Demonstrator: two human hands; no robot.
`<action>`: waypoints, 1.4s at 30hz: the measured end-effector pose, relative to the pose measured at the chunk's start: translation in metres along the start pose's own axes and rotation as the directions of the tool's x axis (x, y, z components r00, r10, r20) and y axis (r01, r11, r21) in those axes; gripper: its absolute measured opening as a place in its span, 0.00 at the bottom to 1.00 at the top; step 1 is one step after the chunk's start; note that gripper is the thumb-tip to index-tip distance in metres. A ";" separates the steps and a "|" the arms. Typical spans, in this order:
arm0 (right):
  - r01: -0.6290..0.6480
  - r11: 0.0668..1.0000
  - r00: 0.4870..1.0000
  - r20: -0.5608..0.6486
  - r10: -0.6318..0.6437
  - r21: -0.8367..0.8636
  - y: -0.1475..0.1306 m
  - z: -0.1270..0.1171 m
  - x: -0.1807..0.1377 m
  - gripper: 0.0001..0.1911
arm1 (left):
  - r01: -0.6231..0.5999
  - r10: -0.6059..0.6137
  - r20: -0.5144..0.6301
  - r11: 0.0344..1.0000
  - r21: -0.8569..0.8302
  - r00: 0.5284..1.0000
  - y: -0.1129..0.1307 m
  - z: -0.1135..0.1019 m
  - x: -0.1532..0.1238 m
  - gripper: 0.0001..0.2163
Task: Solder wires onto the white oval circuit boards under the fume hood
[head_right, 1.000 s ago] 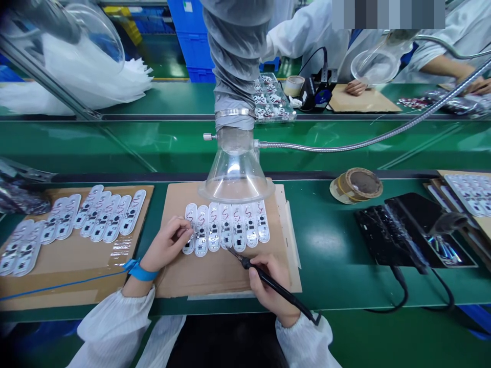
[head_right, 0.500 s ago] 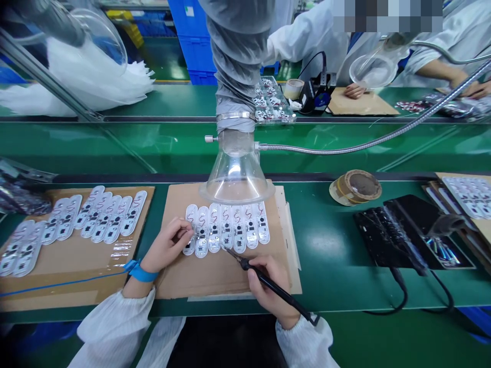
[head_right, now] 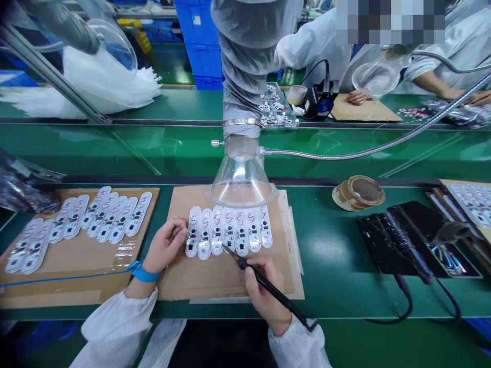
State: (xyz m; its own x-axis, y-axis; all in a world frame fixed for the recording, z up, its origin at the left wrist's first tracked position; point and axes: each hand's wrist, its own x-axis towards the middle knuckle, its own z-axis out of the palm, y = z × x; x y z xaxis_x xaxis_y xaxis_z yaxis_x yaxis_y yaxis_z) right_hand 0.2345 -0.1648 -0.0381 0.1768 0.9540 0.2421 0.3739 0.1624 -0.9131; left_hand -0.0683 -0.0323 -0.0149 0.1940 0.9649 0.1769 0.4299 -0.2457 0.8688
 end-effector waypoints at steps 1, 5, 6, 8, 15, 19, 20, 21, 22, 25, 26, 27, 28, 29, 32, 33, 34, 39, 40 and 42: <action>-0.006 1.000 1.000 -0.020 0.006 0.014 0.000 0.001 0.000 0.09 | 0.005 -0.005 0.000 1.000 0.002 1.000 0.000 0.000 0.000 0.08; 0.002 0.999 0.997 -0.078 0.002 0.050 0.001 -0.005 0.002 0.11 | 0.022 -0.022 0.061 1.000 0.003 0.998 0.001 0.000 0.000 0.08; 0.008 0.999 0.997 -0.080 -0.005 0.044 0.001 -0.007 0.002 0.11 | 0.023 -0.023 0.067 1.000 0.002 0.997 0.001 0.000 0.000 0.08; 0.019 0.999 0.997 -0.073 -0.016 0.034 0.002 -0.011 0.002 0.11 | 0.026 -0.026 0.063 1.000 -0.002 0.998 0.001 0.000 0.000 0.08; 0.037 0.998 0.999 -0.035 -0.036 0.055 0.002 -0.009 0.001 0.08 | 0.045 -0.046 0.049 0.999 0.021 0.998 0.002 0.000 0.000 0.08; 0.036 0.998 0.998 -0.048 -0.034 0.051 0.003 -0.009 0.000 0.09 | 0.057 -0.058 0.060 0.998 0.021 0.996 0.003 0.000 0.000 0.09; 0.033 0.998 0.998 -0.049 -0.030 0.052 0.003 -0.009 0.000 0.09 | 0.059 -0.060 0.060 0.998 0.020 0.996 0.003 0.000 0.000 0.09; 0.028 0.998 0.998 -0.049 -0.025 0.054 0.002 -0.010 0.000 0.09 | 0.059 -0.061 0.059 0.998 0.019 0.996 0.003 0.000 0.000 0.09; 0.023 0.998 0.999 -0.047 -0.020 0.055 0.002 -0.010 0.001 0.10 | 0.059 -0.060 0.057 0.998 0.018 0.997 0.003 0.000 0.000 0.09; 0.014 0.999 0.999 -0.050 -0.011 0.050 0.002 -0.010 0.001 0.10 | 0.052 -0.053 0.054 0.999 0.016 0.997 0.002 0.000 0.000 0.09; 0.013 0.999 0.999 -0.053 -0.011 0.045 0.001 -0.009 0.002 0.11 | 0.050 -0.051 0.052 0.999 0.015 0.997 0.002 0.000 0.000 0.09; 0.014 0.999 0.998 -0.056 -0.012 0.039 0.000 -0.009 0.002 0.11 | 0.050 -0.050 0.050 0.999 0.015 0.998 0.002 0.000 0.000 0.09; 0.016 0.999 0.998 -0.055 -0.014 0.035 -0.001 -0.009 0.002 0.11 | 0.050 -0.051 0.047 0.999 0.016 0.998 0.002 0.000 0.000 0.09; 0.018 0.999 0.999 -0.050 -0.016 0.032 -0.002 -0.008 0.002 0.12 | 0.051 -0.052 0.046 0.999 0.016 0.998 0.002 0.000 0.000 0.09; 0.006 0.999 1.000 -0.022 -0.005 0.045 -0.008 -0.006 0.004 0.12 | 0.054 -0.054 0.051 0.998 0.012 0.997 0.002 0.000 0.000 0.09; -0.002 0.998 1.000 -0.014 0.003 0.057 -0.010 -0.005 0.006 0.12 | 0.053 -0.054 0.051 0.999 0.010 0.997 0.002 0.000 0.000 0.09; -0.010 0.997 1.000 -0.011 0.011 0.072 -0.012 -0.004 0.008 0.12 | 0.053 -0.054 0.050 0.999 0.011 0.997 0.002 0.000 0.000 0.09; -0.046 0.989 0.994 -0.091 0.059 0.140 -0.017 -0.009 0.031 0.14 | 0.065 -0.066 0.054 0.998 0.021 0.996 0.002 0.000 0.000 0.10; -0.055 0.986 0.990 -0.123 0.075 0.155 -0.016 -0.012 0.037 0.14 | 0.065 -0.066 0.056 0.998 0.019 0.996 0.002 0.001 0.001 0.10; -0.074 0.980 0.978 -0.178 0.107 0.182 -0.015 -0.016 0.048 0.15 | 0.067 -0.067 0.058 0.998 0.016 0.996 0.002 0.001 0.001 0.10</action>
State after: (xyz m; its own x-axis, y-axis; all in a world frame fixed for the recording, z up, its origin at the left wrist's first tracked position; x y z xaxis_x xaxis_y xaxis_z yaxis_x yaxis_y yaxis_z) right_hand 0.2525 -0.1255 -0.0076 0.3752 0.9056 0.1976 0.1874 0.1346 -0.9730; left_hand -0.0661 -0.0320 -0.0134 0.2157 0.9722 0.0906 0.4558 -0.1823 0.8712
